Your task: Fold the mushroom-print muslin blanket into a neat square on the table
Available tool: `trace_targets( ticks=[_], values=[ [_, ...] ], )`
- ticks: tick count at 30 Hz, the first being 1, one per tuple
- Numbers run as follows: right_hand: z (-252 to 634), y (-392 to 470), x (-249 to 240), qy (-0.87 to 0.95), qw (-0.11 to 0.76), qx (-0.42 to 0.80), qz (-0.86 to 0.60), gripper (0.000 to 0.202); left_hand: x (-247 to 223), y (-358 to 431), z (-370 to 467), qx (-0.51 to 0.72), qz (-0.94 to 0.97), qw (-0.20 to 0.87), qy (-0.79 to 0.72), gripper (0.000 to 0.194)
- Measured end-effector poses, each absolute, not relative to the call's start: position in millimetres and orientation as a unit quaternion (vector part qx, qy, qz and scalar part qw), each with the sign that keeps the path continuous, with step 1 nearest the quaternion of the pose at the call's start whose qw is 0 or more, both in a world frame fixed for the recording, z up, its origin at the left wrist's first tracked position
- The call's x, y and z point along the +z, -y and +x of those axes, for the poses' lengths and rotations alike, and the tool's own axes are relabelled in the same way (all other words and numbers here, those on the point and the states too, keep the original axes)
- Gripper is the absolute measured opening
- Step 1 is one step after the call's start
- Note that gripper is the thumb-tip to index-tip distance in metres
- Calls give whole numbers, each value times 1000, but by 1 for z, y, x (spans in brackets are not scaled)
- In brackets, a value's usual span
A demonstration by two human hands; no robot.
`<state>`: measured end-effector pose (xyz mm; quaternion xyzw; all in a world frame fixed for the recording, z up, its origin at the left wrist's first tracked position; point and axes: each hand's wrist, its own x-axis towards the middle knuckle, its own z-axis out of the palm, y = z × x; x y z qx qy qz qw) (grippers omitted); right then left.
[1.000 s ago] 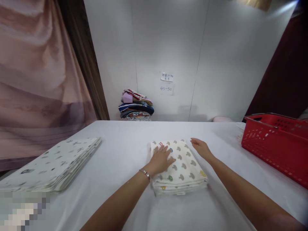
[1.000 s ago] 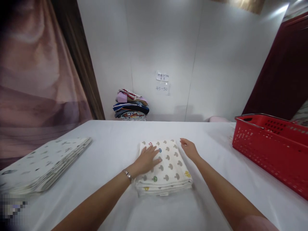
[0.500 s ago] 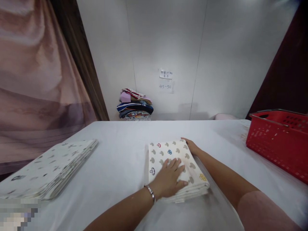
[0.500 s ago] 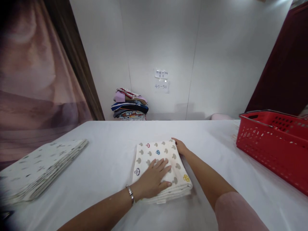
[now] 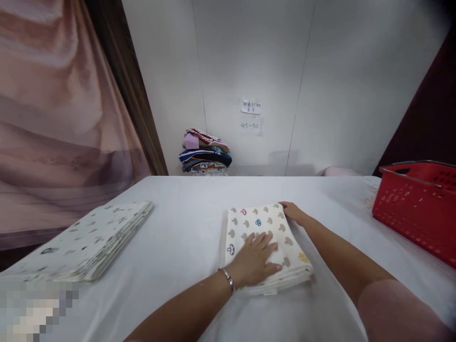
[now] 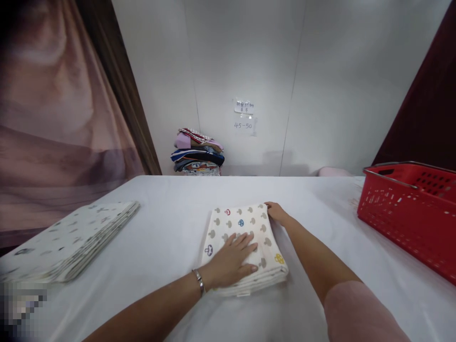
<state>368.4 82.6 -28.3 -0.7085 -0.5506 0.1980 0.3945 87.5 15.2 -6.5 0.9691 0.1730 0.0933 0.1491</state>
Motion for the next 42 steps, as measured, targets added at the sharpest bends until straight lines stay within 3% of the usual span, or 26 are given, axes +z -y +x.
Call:
trace_targets(
  ticks=[3,5,9,13,21,31,38,42],
  values=[
    [354,-72,-6,539,405,151,-723,44,9,-29,91,94,953,185,-221,51],
    [333,-63,2,578,390,103,-709,50,17,-44,93,128,939,137,-287,49],
    [291,-40,-9,680,230,6,-697,67,7,-77,92,139,896,26,-420,57],
    [286,-28,-31,649,95,11,-754,73,-18,-91,90,117,878,22,-464,65],
    [283,-16,-15,643,38,26,-764,67,-16,-91,85,105,882,51,-456,64],
    [285,22,-10,679,108,83,-721,49,-7,-80,80,215,859,148,-441,45],
    [266,72,1,730,293,88,-611,35,-3,-31,27,350,830,233,-366,28],
    [252,93,1,778,302,123,-536,28,-7,0,3,348,844,244,-328,24]
  ],
)
